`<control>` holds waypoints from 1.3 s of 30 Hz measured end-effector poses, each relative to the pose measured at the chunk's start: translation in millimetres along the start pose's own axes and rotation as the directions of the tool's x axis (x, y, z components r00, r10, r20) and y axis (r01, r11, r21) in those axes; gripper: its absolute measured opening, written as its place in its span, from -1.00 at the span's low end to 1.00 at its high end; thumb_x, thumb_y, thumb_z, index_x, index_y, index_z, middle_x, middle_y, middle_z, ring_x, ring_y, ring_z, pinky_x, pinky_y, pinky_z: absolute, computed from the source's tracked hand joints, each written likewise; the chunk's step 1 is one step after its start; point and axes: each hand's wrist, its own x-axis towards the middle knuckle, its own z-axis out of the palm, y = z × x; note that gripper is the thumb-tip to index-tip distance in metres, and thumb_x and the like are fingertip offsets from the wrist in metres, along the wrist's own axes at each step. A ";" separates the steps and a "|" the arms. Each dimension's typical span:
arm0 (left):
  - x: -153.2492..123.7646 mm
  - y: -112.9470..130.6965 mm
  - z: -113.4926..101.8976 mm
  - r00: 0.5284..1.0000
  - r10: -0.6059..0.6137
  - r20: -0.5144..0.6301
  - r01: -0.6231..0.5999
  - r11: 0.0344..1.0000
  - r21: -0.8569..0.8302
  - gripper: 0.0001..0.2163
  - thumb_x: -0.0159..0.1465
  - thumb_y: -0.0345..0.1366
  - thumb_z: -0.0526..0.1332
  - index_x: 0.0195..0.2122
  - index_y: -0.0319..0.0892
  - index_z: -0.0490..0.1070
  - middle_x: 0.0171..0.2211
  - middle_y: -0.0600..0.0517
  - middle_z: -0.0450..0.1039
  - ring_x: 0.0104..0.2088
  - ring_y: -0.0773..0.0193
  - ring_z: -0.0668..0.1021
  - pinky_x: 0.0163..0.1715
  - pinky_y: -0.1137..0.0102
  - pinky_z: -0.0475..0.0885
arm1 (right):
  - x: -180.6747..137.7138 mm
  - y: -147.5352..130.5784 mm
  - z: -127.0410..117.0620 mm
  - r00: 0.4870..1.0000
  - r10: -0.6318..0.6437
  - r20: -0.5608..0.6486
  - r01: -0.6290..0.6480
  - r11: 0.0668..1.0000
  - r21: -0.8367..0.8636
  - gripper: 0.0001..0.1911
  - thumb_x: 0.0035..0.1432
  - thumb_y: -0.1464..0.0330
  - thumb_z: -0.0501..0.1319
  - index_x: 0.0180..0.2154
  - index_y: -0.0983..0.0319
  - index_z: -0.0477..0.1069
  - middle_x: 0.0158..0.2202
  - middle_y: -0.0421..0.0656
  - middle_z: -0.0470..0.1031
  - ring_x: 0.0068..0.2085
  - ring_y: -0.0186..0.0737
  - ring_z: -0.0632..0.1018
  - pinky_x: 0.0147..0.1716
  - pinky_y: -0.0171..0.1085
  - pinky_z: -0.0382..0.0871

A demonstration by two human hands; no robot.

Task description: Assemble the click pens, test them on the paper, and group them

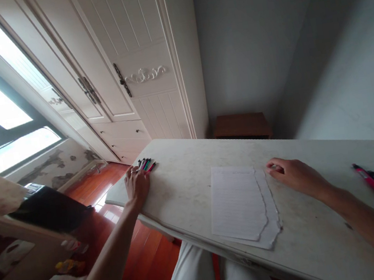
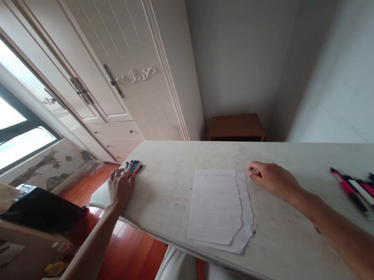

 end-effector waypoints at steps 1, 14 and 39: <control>-0.4 0.2 -0.3 1.000 0.009 0.004 -0.009 1.000 0.011 -0.73 0.30 -0.27 0.09 -0.19 -0.25 0.55 0.13 -0.27 0.39 0.23 -0.12 0.27 0.10 0.08 0.30 | 0.2 0.5 0.3 1.000 -0.003 -0.005 0.003 1.000 0.003 -0.70 0.16 0.19 0.10 -0.17 0.12 0.52 -0.33 -0.10 0.64 -0.33 -0.11 0.62 -0.36 -0.26 0.34; -6.0 94.4 -37.9 0.899 0.437 -0.013 -0.400 0.810 -0.429 -0.78 0.38 -0.22 0.05 -0.22 -0.15 0.45 -0.29 -0.05 0.54 -0.26 0.13 0.54 -0.20 0.30 0.41 | -8.3 -26.2 -7.0 0.995 -0.060 -0.083 0.070 0.990 0.121 -0.71 0.20 0.25 0.08 -0.23 0.18 0.55 -0.40 -0.13 0.61 -0.37 -0.16 0.58 -0.34 -0.28 0.31; 3.5 225.7 -6.6 0.792 0.569 0.221 0.331 -0.096 -0.939 -0.51 -0.02 -0.22 0.50 -0.10 -0.26 0.45 -0.34 -0.10 0.64 -0.40 0.19 0.64 -0.31 0.31 0.54 | -6.7 -45.4 8.9 0.927 -0.253 -0.276 0.354 0.830 0.431 -0.80 0.31 0.27 0.16 -0.20 0.22 0.52 -0.34 -0.13 0.47 -0.32 -0.26 0.49 -0.32 -0.29 0.35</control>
